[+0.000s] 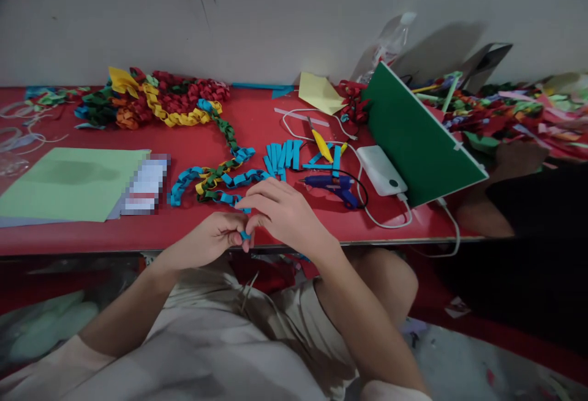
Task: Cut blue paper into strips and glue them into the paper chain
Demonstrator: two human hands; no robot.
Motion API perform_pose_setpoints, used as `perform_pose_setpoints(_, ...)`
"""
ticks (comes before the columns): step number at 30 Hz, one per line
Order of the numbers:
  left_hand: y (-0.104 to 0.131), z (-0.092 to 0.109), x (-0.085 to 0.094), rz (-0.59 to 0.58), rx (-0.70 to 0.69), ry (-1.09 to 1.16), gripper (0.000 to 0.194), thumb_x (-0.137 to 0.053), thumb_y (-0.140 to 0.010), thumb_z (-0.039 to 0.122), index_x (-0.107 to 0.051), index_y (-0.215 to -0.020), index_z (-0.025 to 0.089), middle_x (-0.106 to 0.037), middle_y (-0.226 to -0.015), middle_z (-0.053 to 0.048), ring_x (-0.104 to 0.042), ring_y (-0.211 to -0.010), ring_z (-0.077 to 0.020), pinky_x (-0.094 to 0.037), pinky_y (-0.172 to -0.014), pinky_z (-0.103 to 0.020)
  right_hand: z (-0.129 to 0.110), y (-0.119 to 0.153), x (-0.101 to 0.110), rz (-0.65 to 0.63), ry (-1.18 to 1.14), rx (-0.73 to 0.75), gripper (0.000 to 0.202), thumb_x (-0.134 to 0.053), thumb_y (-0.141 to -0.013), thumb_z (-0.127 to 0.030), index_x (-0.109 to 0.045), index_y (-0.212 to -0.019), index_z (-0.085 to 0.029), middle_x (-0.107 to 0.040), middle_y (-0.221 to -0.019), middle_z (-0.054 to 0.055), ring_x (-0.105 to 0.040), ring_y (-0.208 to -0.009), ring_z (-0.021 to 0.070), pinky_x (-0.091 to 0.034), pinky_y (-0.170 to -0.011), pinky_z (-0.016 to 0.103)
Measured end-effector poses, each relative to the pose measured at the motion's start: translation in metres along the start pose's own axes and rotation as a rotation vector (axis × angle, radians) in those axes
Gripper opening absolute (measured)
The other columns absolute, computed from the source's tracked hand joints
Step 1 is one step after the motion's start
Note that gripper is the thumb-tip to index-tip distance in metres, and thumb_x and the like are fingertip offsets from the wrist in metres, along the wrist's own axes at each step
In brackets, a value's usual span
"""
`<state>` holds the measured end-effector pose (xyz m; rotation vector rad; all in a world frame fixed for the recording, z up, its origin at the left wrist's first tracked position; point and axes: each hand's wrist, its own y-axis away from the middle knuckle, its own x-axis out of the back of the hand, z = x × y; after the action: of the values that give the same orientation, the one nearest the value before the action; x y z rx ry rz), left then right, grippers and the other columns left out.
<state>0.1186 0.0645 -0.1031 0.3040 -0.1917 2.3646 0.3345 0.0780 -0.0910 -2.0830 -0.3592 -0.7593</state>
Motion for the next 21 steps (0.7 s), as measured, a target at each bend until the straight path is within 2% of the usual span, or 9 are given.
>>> perform_pose_setpoints(5,0.007,-0.004,0.005,0.328,-0.076,-0.150,0.040,-0.056,-0.102,0.045,-0.060,-0.073,0.017,-0.058,-0.077,-0.001,-0.052,-0.074,-0.0129,-0.041,-0.071,-0.025,-0.007,-0.001,0.000,-0.113,-0.237,-0.184,0.031,-0.075,-0.090,-0.035,-0.071,-0.118,-0.023,-0.071,-0.111,0.006,-0.068,-0.103,0.0178,-0.055,-0.092,0.030)
perform_pose_setpoints(8,0.009,-0.009,0.004,0.355,-0.081,-0.164,0.044,-0.055,-0.101,0.049,-0.056,-0.071,0.017,-0.052,-0.072,0.002,-0.046,-0.069,-0.0112,-0.036,-0.066,-0.024,-0.010,-0.001,-0.007,-0.121,-0.276,-0.228,0.022,-0.074,-0.092,-0.030,-0.071,-0.113,-0.024,-0.072,-0.107,0.003,-0.068,-0.100,0.0157,-0.054,-0.090,0.028)
perform_pose_setpoints(10,0.011,-0.012,0.002,0.354,-0.063,-0.147,0.041,-0.058,-0.100,0.050,-0.060,-0.076,0.017,-0.054,-0.072,0.002,-0.046,-0.067,-0.0103,-0.036,-0.064,-0.023,-0.011,-0.001,-0.011,-0.106,-0.275,-0.249,0.015,-0.071,-0.094,-0.028,-0.070,-0.108,-0.023,-0.071,-0.105,0.003,-0.068,-0.099,0.0150,-0.053,-0.090,0.027)
perform_pose_setpoints(13,0.017,-0.013,0.002,0.356,-0.012,-0.153,0.027,-0.067,-0.096,0.045,-0.068,-0.093,0.019,-0.061,-0.077,0.003,-0.052,-0.069,-0.0099,-0.040,-0.066,-0.021,-0.011,0.000,-0.011,-0.121,-0.289,-0.292,0.011,-0.070,-0.095,-0.029,-0.066,-0.102,-0.022,-0.070,-0.105,0.003,-0.067,-0.098,0.0144,-0.052,-0.090,0.026)
perform_pose_setpoints(16,0.024,-0.013,0.005,0.405,-0.008,-0.203,0.020,-0.067,-0.096,0.038,-0.068,-0.107,0.021,-0.063,-0.079,0.004,-0.056,-0.072,-0.0099,-0.044,-0.069,-0.021,-0.013,0.000,-0.008,-0.113,-0.327,-0.350,0.015,-0.072,-0.094,-0.034,-0.063,-0.096,-0.022,-0.071,-0.102,0.002,-0.066,-0.093,0.0133,-0.051,-0.085,0.025)
perform_pose_setpoints(19,0.027,-0.015,0.012,0.463,-0.062,-0.299,0.011,-0.063,-0.099,0.030,-0.068,-0.098,0.021,-0.065,-0.083,0.002,-0.060,-0.076,-0.0107,-0.046,-0.072,-0.022,-0.013,0.002,-0.006,-0.060,-0.389,-0.388,0.020,-0.073,-0.093,-0.035,-0.058,-0.091,-0.022,-0.069,-0.099,0.001,-0.065,-0.091,0.0138,-0.050,-0.084,0.027)
perform_pose_setpoints(21,0.028,-0.018,0.019,0.519,-0.130,-0.389,0.013,-0.059,-0.101,0.026,-0.068,-0.094,0.020,-0.068,-0.091,-0.001,-0.063,-0.087,-0.0130,-0.048,-0.080,-0.024,-0.013,0.004,-0.005,-0.015,-0.411,-0.420,0.021,-0.071,-0.094,-0.035,-0.056,-0.088,-0.022,-0.068,-0.095,0.001,-0.064,-0.090,0.0145,-0.049,-0.084,0.029)
